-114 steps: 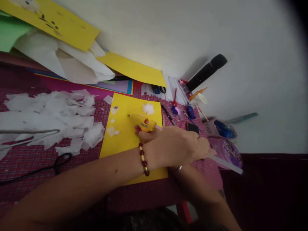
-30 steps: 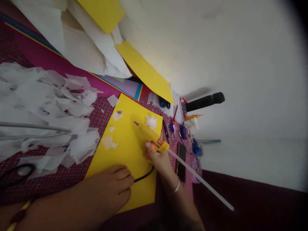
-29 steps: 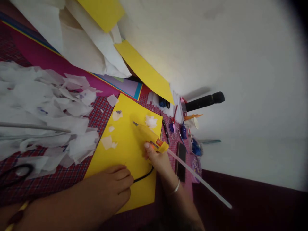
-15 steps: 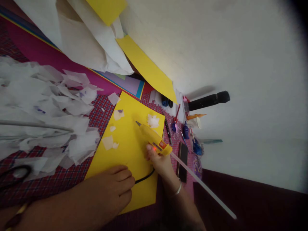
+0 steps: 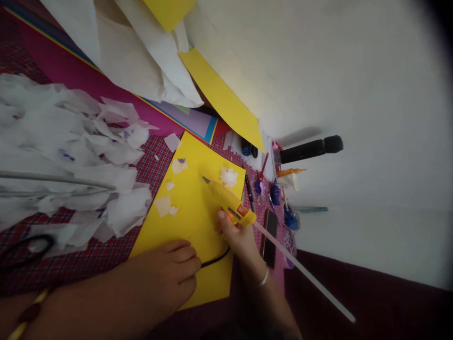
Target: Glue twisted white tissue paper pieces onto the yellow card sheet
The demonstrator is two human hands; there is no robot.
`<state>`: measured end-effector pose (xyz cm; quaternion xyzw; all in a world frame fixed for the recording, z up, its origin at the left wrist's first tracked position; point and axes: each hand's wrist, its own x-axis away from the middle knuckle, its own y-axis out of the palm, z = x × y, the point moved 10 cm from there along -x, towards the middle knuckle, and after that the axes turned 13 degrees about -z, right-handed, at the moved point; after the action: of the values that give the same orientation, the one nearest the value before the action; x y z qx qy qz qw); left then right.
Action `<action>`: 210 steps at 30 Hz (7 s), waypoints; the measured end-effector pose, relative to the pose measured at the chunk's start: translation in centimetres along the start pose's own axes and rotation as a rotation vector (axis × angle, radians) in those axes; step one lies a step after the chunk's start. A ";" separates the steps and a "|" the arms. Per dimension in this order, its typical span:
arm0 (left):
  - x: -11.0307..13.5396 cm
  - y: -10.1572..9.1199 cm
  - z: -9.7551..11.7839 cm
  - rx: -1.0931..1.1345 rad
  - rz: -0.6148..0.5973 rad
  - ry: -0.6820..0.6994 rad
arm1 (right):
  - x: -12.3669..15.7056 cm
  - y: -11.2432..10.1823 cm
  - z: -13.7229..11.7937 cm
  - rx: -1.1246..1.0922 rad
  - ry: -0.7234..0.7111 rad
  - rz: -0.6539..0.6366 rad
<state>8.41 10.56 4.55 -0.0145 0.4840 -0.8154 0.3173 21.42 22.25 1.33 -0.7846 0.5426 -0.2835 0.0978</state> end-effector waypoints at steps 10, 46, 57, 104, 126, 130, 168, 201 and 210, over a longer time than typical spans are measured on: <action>-0.3 0.0 -0.1 0.013 -0.054 -0.006 | 0.0 0.0 -0.5 -0.047 0.011 -0.027; -0.1 -0.6 0.1 0.030 0.032 -0.006 | 0.5 -0.3 -1.2 0.071 -0.090 -0.045; -0.1 -0.4 -0.1 0.038 0.008 -0.005 | 1.2 -1.8 0.0 0.104 -0.135 0.074; -0.3 -0.3 -0.1 0.072 -0.016 -0.009 | 0.1 -0.6 -1.9 0.009 -0.150 -0.006; -0.2 -0.2 -0.2 0.082 -0.038 -0.019 | 0.6 -1.5 -0.2 0.058 -0.043 0.043; -0.2 -0.3 -0.2 0.087 -0.028 -0.014 | 0.6 -1.8 0.0 0.091 -0.024 0.060; -0.2 -0.3 -0.2 0.091 -0.017 -0.023 | 0.7 -1.2 0.2 -0.004 0.026 -0.001; -0.4 0.0 -0.4 0.128 -0.048 -0.035 | 0.2 -1.4 -1.0 -0.015 -0.110 -0.004; -0.5 0.0 -0.4 0.135 -0.079 -0.046 | 0.7 -2.1 -0.7 0.111 -0.109 0.077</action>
<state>8.64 11.15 4.46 -0.0309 0.4193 -0.8576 0.2962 22.82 22.55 3.12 -0.7708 0.5497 -0.2661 0.1813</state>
